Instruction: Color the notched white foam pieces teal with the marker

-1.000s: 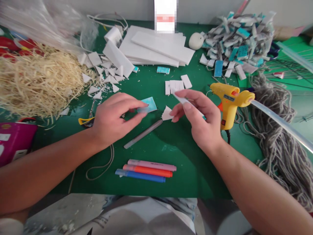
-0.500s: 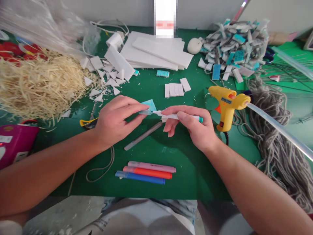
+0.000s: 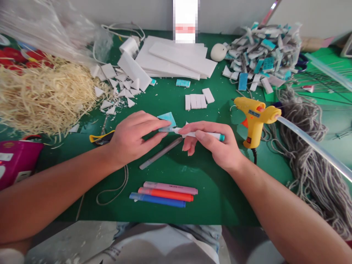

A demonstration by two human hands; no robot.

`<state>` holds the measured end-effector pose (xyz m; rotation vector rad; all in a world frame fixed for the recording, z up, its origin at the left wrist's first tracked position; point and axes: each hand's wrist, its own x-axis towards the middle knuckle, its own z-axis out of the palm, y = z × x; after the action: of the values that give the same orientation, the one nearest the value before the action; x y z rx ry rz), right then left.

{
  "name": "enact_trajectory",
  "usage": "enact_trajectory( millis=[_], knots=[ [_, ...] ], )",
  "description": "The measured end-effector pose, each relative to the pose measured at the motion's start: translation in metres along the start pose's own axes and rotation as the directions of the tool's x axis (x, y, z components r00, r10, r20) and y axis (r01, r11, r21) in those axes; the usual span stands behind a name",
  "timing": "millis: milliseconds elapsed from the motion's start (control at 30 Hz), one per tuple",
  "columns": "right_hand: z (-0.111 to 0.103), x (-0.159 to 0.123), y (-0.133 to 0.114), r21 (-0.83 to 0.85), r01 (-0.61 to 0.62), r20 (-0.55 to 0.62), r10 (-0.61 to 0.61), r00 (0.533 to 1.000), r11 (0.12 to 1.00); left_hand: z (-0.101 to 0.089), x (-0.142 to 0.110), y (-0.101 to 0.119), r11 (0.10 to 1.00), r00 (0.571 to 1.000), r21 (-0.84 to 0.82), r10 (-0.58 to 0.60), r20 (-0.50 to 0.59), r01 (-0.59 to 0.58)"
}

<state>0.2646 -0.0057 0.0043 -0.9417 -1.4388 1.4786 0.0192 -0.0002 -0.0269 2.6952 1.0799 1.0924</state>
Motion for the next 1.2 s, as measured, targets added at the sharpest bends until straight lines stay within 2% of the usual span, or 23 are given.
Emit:
enact_trajectory(
  millis=[100, 167, 233, 300, 367, 467, 633, 800, 867, 933, 1033, 1100, 1200],
  knots=[
    [0.000, -0.002, 0.003, 0.001, 0.112, -0.109, -0.111, 0.988, 0.994, -0.001, 0.001, 0.000, 1.000, 1.000, 0.006, -0.017, 0.004, 0.017],
    [0.000, -0.002, 0.005, -0.080, 0.187, -0.282, -0.202, 0.938, 0.979, -0.001, 0.002, 0.000, 1.000, 1.000, 0.009, -0.024, 0.010, 0.024],
    [0.000, 0.001, 0.007, -0.240, 0.164, -0.435, -0.257, 0.863, 0.957, -0.001, 0.003, 0.001, 1.000, 0.999, -0.004, 0.025, 0.035, -0.025],
    [-0.002, 0.004, 0.009, -0.415, 0.058, -0.479, -0.272, 0.834, 0.908, -0.001, 0.004, 0.005, 0.992, 0.991, -0.027, 0.124, 0.059, -0.123],
    [-0.004, 0.006, 0.011, -0.553, -0.009, -0.421, -0.271, 0.866, 0.833, -0.001, 0.004, 0.011, 0.978, 0.975, -0.025, 0.211, 0.070, -0.209],
    [-0.008, 0.005, 0.013, -0.659, -0.012, -0.297, -0.245, 0.923, 0.752, -0.002, 0.002, 0.020, 0.964, 0.959, 0.032, 0.260, 0.113, -0.265],
    [-0.009, 0.003, 0.015, -0.706, 0.003, -0.216, -0.220, 0.951, 0.708, -0.002, -0.001, 0.030, 0.959, 0.954, 0.070, 0.262, 0.144, -0.274],
    [-0.008, 0.003, 0.014, -0.709, 0.002, -0.199, -0.202, 0.959, 0.705, -0.003, 0.000, 0.035, 0.908, 0.908, -0.196, 0.398, 0.132, -0.370],
    [-0.007, 0.003, 0.013, -0.704, 0.010, -0.184, -0.196, 0.963, 0.710, -0.006, 0.000, 0.034, 0.890, 0.901, -0.246, 0.420, 0.113, -0.384],
    [-0.006, 0.002, 0.012, -0.690, 0.028, -0.160, -0.190, 0.969, 0.723, -0.008, 0.000, 0.030, 0.912, 0.923, -0.203, 0.377, 0.072, -0.357],
    [-0.005, 0.002, 0.011, -0.685, 0.055, -0.123, -0.189, 0.974, 0.727, -0.008, 0.000, 0.022, 0.967, 0.968, -0.049, 0.250, 0.008, -0.249],
    [-0.005, 0.001, 0.011, -0.692, 0.061, -0.112, -0.189, 0.976, 0.719, -0.007, 0.000, 0.017, 0.980, 0.984, 0.084, 0.178, 0.021, -0.179],
    [-0.006, 0.001, 0.011, -0.705, 0.051, -0.127, -0.196, 0.972, 0.707, -0.005, 0.001, 0.013, 0.962, 0.988, 0.234, 0.120, 0.098, -0.140]
  ],
)
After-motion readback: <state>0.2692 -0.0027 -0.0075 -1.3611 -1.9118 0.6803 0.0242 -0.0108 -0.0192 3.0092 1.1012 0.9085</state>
